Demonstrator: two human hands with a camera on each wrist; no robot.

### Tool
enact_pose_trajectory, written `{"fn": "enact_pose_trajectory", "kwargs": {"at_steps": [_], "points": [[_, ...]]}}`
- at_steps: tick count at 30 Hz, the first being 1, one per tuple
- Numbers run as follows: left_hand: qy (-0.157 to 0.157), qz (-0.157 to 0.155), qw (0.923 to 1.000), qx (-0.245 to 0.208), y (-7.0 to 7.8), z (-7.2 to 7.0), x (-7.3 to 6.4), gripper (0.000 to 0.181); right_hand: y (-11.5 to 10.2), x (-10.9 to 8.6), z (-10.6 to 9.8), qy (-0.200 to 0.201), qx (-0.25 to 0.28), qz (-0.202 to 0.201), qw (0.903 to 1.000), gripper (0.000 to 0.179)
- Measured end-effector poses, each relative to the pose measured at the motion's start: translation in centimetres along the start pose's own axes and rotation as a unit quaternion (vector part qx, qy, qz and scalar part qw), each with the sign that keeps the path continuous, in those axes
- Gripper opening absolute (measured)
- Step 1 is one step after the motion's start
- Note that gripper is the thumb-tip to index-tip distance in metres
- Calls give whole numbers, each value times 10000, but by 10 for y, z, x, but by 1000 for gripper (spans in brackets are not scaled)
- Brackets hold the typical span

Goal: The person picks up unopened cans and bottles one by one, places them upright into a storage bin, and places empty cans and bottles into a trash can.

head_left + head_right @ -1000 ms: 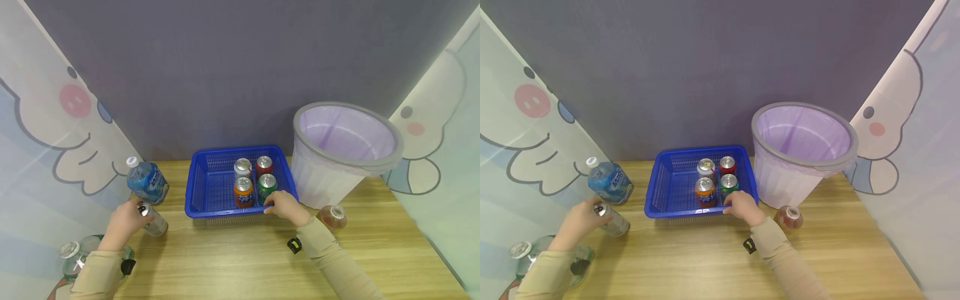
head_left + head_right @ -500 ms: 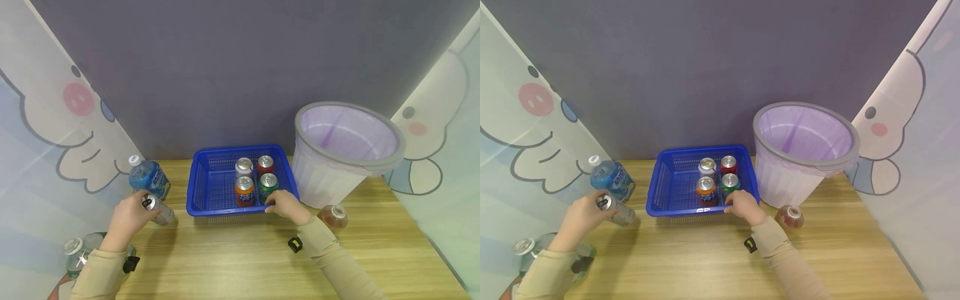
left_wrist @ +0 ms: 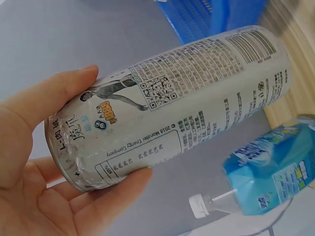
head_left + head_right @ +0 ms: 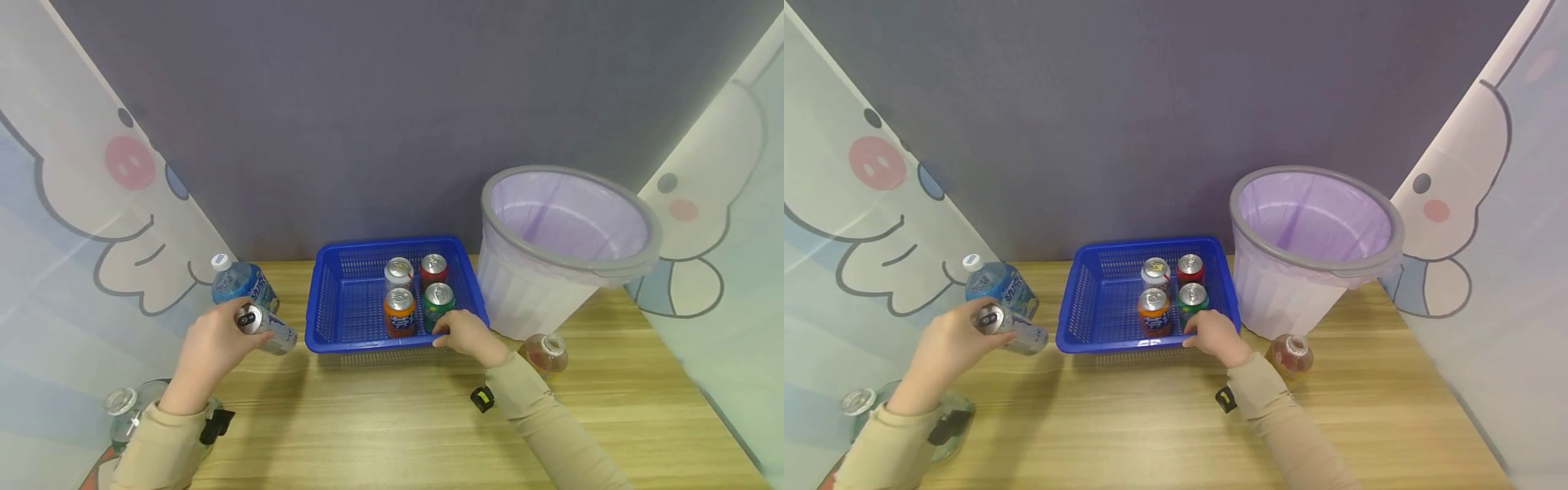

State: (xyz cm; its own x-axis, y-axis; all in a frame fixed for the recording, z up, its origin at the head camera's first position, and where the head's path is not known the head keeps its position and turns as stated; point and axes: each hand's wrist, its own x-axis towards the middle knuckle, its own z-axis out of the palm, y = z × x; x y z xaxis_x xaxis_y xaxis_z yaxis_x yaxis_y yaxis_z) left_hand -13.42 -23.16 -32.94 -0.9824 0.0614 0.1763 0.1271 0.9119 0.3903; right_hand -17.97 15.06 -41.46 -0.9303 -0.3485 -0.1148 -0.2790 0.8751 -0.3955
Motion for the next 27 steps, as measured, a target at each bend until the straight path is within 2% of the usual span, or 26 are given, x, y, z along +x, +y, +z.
{"fn": "enact_pose_trajectory", "kwargs": {"at_steps": [4, 11, 15, 21, 27], "points": [[27, 48, 9999, -114, 10, -1, 3, 61, 0, 0, 0, -5, 6, 28, 10000, 17], [362, 234, 9988, -216, 24, -2, 9, 60, -1, 0, 1, 6, 8, 25, 10000, 17], [494, 345, 9977, -318, 30, 3, 12, 58, -1, 0, 0, 16, -22, 26, 10000, 17], [434, 463, 9969, -473, 37, 15, 16, 59, -2, 1, 0, 8, -10, -19, 10000, 16], [285, 499, 9965, -606, 42, 25, 21, 57, -4, 0, 0, -39, 31, 99, 9999, 16]]}}
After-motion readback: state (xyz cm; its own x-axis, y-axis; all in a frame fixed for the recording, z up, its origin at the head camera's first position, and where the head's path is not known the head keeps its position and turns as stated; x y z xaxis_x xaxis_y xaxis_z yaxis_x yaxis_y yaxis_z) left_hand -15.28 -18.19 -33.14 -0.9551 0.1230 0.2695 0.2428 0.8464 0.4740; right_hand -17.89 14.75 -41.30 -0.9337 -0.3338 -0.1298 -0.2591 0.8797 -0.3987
